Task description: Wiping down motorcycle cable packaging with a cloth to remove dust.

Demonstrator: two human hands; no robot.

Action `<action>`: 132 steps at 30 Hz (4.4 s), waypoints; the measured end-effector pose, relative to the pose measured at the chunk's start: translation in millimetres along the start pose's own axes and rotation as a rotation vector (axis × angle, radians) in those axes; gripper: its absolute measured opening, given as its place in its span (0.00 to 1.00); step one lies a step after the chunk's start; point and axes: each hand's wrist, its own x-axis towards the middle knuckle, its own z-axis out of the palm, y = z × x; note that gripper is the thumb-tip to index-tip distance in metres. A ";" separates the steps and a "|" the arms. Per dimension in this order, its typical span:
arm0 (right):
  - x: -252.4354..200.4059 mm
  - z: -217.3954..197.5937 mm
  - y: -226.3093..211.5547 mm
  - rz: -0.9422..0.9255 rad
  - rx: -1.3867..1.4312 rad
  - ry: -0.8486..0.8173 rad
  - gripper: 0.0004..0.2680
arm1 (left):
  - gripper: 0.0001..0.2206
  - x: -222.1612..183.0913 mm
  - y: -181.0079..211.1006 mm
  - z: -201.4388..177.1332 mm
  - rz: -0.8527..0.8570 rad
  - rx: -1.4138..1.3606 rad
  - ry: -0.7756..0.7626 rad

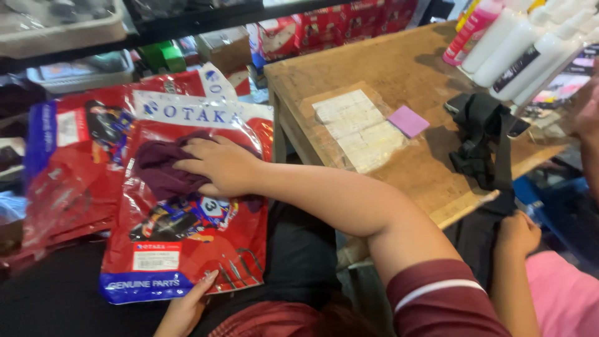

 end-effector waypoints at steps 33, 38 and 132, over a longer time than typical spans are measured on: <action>20.8 -0.2 6.0 0.131 -0.041 0.092 0.23 | 0.18 -8.8 34.9 9.4 0.379 -0.163 0.279; 17.8 -19.1 14.3 0.251 -0.123 0.113 0.24 | 0.17 -19.3 50.4 21.5 0.394 -0.100 0.241; -8.7 0.3 -17.3 -0.111 -0.095 0.053 0.22 | 0.22 5.4 135.5 9.6 0.212 0.129 0.076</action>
